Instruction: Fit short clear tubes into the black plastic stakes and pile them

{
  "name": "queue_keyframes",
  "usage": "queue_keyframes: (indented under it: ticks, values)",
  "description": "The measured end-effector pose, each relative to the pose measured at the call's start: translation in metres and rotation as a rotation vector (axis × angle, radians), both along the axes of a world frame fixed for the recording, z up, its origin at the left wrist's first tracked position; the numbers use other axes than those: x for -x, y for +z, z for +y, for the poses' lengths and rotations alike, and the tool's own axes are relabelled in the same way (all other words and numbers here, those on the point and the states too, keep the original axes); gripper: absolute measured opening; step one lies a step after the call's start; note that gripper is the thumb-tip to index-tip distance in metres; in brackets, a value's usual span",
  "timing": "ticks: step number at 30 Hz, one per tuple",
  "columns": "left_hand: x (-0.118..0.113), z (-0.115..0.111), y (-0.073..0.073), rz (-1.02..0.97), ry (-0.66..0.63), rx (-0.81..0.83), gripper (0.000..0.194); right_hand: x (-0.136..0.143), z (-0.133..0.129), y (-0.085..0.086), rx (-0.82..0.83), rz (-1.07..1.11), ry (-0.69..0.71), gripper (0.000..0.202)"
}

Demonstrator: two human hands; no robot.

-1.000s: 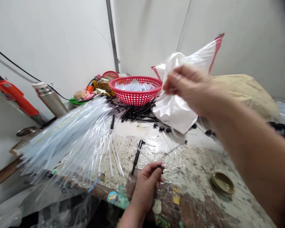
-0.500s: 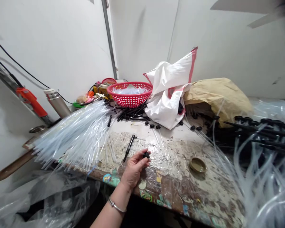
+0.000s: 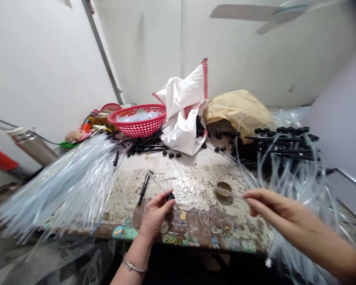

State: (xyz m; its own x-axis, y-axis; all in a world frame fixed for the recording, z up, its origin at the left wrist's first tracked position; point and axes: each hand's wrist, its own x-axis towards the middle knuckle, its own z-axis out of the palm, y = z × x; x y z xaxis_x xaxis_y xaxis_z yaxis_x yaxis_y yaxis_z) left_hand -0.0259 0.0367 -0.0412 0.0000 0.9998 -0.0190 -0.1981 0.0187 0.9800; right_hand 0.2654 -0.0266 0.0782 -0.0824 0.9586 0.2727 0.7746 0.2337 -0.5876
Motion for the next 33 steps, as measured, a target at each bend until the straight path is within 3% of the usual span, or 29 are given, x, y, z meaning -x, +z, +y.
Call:
queue_keyframes:
  ticks: [2,6,10,14,20,25,28,33]
  values:
    - [0.000,0.002,-0.001,0.060,0.011,-0.007,0.041,-0.001,0.012,-0.017,0.036,-0.075,0.050,0.024]
    - [0.000,0.006,-0.001,0.104,0.005,-0.022,0.042,-0.005,0.045,-0.041,-0.049,-0.289,-0.037,0.026]
    - [-0.001,0.006,0.001,0.104,0.005,-0.003,0.041,-0.015,0.056,-0.044,-0.080,-0.459,-0.122,0.024]
    - [0.000,0.006,0.000,0.112,0.002,0.015,0.042,-0.021,0.057,-0.046,0.004,-0.571,-0.178,0.024]
    - [0.002,0.009,-0.004,0.149,-0.023,0.013,0.043,-0.020,0.061,-0.055,0.032,-0.625,-0.154,0.026]
    - [0.002,0.009,-0.002,0.096,-0.015,0.025,0.043,-0.022,0.058,-0.050,0.029,-0.510,-0.156,0.026]
    - [0.000,0.008,0.001,0.028,0.003,0.033,0.044,-0.017,0.048,-0.038,0.064,-0.275,-0.156,0.026]
    - [-0.012,0.001,0.004,-0.163,0.012,0.098,0.039,0.018,0.026,-0.025,0.241,0.152,0.007,0.030]
